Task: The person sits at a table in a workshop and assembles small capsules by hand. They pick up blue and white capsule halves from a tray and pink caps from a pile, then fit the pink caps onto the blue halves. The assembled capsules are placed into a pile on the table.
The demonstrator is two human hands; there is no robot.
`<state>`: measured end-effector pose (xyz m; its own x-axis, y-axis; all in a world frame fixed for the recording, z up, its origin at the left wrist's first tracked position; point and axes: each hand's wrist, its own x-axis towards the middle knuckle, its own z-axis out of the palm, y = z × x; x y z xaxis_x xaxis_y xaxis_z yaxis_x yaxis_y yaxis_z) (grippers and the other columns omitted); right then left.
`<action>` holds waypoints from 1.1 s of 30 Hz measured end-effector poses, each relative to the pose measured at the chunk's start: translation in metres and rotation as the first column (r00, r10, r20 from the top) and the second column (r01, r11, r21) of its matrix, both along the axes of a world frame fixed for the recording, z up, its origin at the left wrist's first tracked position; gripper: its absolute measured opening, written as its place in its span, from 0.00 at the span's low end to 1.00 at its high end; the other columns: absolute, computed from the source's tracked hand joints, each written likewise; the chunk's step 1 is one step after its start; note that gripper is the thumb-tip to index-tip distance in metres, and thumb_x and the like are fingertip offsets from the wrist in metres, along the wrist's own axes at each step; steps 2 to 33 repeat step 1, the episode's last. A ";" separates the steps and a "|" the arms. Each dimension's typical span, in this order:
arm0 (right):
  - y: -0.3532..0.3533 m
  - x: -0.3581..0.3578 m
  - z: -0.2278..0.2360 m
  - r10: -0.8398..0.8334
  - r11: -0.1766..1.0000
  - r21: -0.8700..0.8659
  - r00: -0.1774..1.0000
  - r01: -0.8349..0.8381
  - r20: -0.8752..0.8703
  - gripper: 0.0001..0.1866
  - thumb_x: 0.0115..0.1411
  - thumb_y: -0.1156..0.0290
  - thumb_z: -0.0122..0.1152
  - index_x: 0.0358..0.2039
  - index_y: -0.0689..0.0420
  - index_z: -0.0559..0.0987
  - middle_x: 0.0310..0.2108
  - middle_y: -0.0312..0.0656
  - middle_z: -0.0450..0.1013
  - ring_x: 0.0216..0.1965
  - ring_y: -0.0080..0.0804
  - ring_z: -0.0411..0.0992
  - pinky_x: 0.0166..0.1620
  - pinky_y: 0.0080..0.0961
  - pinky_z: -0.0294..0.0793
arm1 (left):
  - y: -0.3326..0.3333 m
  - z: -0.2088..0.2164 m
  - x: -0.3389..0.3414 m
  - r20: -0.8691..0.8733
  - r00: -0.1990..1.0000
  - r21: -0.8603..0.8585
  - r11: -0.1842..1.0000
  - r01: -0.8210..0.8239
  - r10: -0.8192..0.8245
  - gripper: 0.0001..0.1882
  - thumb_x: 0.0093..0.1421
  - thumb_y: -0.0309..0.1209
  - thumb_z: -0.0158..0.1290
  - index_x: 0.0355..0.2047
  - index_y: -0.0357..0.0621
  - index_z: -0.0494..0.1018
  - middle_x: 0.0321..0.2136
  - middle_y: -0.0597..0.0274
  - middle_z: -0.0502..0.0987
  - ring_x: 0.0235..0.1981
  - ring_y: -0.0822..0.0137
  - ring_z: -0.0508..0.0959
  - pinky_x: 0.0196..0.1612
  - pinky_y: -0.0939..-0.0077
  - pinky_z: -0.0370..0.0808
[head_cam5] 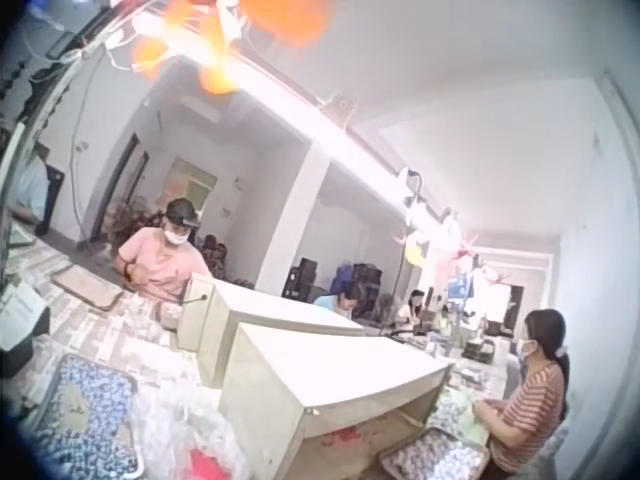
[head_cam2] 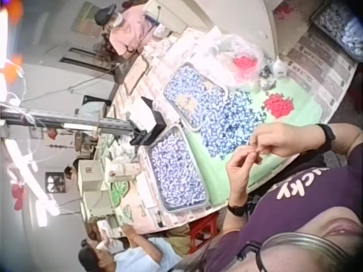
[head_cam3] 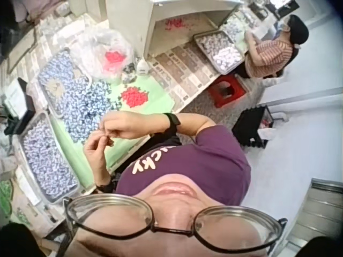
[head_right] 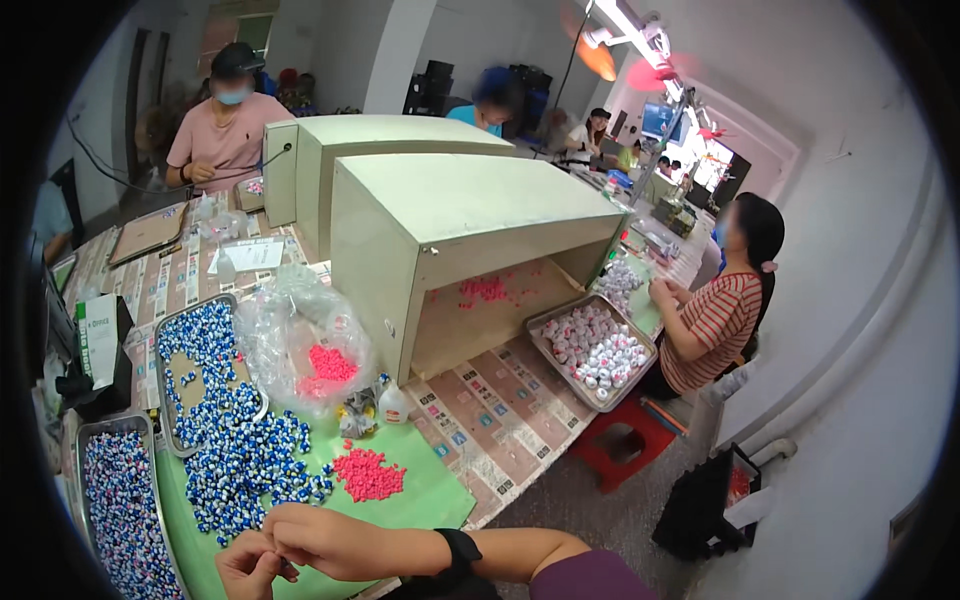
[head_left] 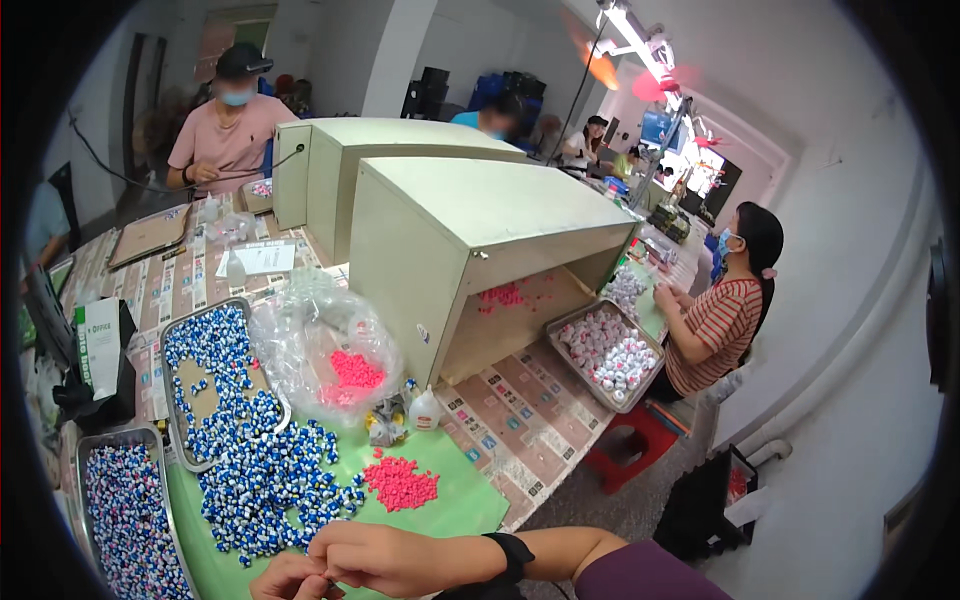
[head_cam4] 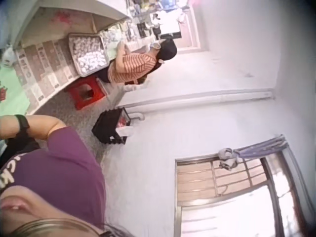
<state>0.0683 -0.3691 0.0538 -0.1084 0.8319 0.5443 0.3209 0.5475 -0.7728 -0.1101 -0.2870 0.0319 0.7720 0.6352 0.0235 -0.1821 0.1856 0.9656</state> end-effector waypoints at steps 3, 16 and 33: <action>-0.001 -0.001 -0.003 -0.019 1.000 -0.004 1.000 0.019 0.012 0.08 0.51 0.84 0.52 0.25 0.58 0.64 0.30 0.42 0.63 0.32 0.40 0.63 0.35 0.30 0.64 | 0.000 0.000 0.000 -0.001 1.000 0.002 1.000 -0.005 0.005 0.04 0.60 0.22 0.54 0.35 0.35 0.76 0.34 0.59 0.72 0.28 0.69 0.75 0.33 0.79 0.74; -0.001 -0.001 -0.003 -0.019 1.000 -0.004 1.000 0.019 0.012 0.08 0.51 0.84 0.52 0.25 0.58 0.64 0.30 0.42 0.63 0.32 0.40 0.63 0.35 0.30 0.64 | 0.000 0.000 0.000 -0.001 1.000 0.002 1.000 -0.005 0.005 0.04 0.60 0.22 0.54 0.35 0.35 0.76 0.34 0.59 0.72 0.28 0.69 0.75 0.33 0.79 0.74; -0.001 -0.001 -0.003 -0.019 1.000 -0.004 1.000 0.019 0.012 0.08 0.51 0.84 0.52 0.25 0.58 0.64 0.30 0.42 0.63 0.32 0.40 0.63 0.35 0.30 0.64 | 0.000 0.000 0.000 -0.001 1.000 0.002 1.000 -0.005 0.005 0.04 0.60 0.22 0.54 0.35 0.35 0.76 0.34 0.59 0.72 0.28 0.69 0.75 0.33 0.79 0.74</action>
